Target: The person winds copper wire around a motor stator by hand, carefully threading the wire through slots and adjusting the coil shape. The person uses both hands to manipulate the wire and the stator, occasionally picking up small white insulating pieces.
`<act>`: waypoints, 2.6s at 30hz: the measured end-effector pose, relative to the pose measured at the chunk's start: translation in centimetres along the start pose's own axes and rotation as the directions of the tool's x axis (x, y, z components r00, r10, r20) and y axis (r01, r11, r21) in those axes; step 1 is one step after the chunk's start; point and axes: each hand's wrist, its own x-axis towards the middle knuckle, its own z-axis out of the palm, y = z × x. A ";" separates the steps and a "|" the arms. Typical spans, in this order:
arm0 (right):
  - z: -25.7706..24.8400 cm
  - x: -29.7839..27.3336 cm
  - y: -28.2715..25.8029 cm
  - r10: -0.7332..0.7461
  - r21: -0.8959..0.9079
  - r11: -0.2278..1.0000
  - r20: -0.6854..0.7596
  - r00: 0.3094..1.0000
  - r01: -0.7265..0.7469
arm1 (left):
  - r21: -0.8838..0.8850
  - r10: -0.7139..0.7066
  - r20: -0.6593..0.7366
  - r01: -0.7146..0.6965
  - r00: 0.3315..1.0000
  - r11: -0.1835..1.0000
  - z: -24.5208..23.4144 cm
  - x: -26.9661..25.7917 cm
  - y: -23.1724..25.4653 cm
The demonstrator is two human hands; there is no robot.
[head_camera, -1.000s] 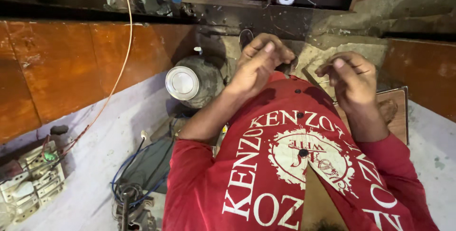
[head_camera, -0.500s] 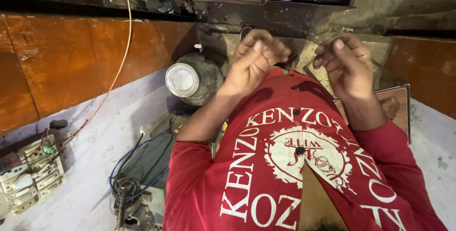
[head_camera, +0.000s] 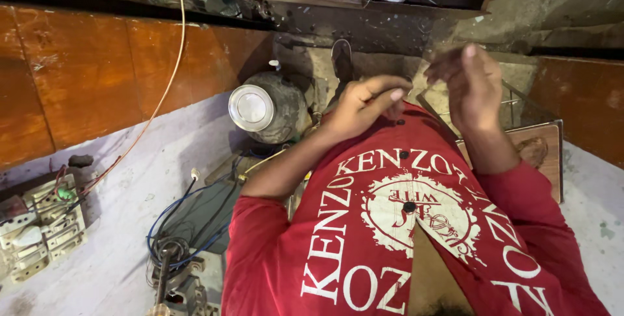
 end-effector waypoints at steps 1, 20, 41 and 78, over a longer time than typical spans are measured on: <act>-0.5 0.7 0.6 0.028 -0.027 0.999 -0.041 0.999 -0.029 | -0.012 0.007 0.030 -0.007 1.000 1.000 -0.5 -0.5 0.0; 4.5 15.0 8.1 0.148 0.332 0.894 0.415 0.898 -0.300 | 0.353 -0.057 -0.173 0.116 0.983 0.928 -5.8 -8.4 0.1; -3.2 17.3 6.5 0.336 0.255 0.933 -0.352 0.874 -0.256 | 0.341 0.068 -0.399 0.079 0.914 0.937 -6.0 -0.1 -4.7; -0.4 23.0 1.2 0.200 -0.110 0.961 -0.363 0.910 -0.255 | -0.135 -0.048 -0.732 -0.075 0.680 0.988 -31.4 4.3 -13.2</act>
